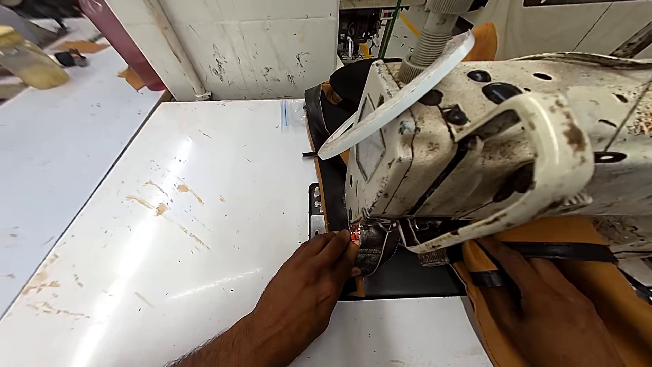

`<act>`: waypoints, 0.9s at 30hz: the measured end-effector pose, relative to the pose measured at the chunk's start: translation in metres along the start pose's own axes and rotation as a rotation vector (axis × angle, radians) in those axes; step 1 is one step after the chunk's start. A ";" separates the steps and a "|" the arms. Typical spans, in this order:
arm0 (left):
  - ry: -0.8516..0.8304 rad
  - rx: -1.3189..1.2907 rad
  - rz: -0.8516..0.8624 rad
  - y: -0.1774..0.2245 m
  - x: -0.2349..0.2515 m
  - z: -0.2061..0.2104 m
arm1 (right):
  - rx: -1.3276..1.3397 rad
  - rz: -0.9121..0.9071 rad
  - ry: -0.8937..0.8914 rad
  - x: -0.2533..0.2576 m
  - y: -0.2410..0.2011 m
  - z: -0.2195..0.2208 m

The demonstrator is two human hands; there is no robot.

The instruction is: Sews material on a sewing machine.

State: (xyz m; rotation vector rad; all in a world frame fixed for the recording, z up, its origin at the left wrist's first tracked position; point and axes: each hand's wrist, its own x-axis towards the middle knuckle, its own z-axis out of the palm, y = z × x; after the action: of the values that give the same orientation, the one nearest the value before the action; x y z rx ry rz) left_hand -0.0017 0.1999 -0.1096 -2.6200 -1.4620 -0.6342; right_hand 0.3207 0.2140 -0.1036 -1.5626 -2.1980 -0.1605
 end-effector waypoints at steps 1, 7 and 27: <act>0.008 -0.002 0.003 0.000 0.000 0.000 | 0.006 0.003 -0.003 0.002 0.000 0.000; 0.105 -0.031 0.021 -0.001 -0.003 0.001 | -0.024 -0.013 0.025 0.002 0.001 0.001; 0.084 -0.015 0.001 -0.003 0.005 0.001 | -0.040 -0.038 -0.086 0.016 0.014 0.002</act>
State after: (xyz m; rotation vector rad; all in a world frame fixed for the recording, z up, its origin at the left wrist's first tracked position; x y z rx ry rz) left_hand -0.0016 0.2057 -0.1094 -2.5712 -1.4380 -0.7485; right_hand 0.3283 0.2336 -0.1012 -1.5778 -2.3049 -0.1519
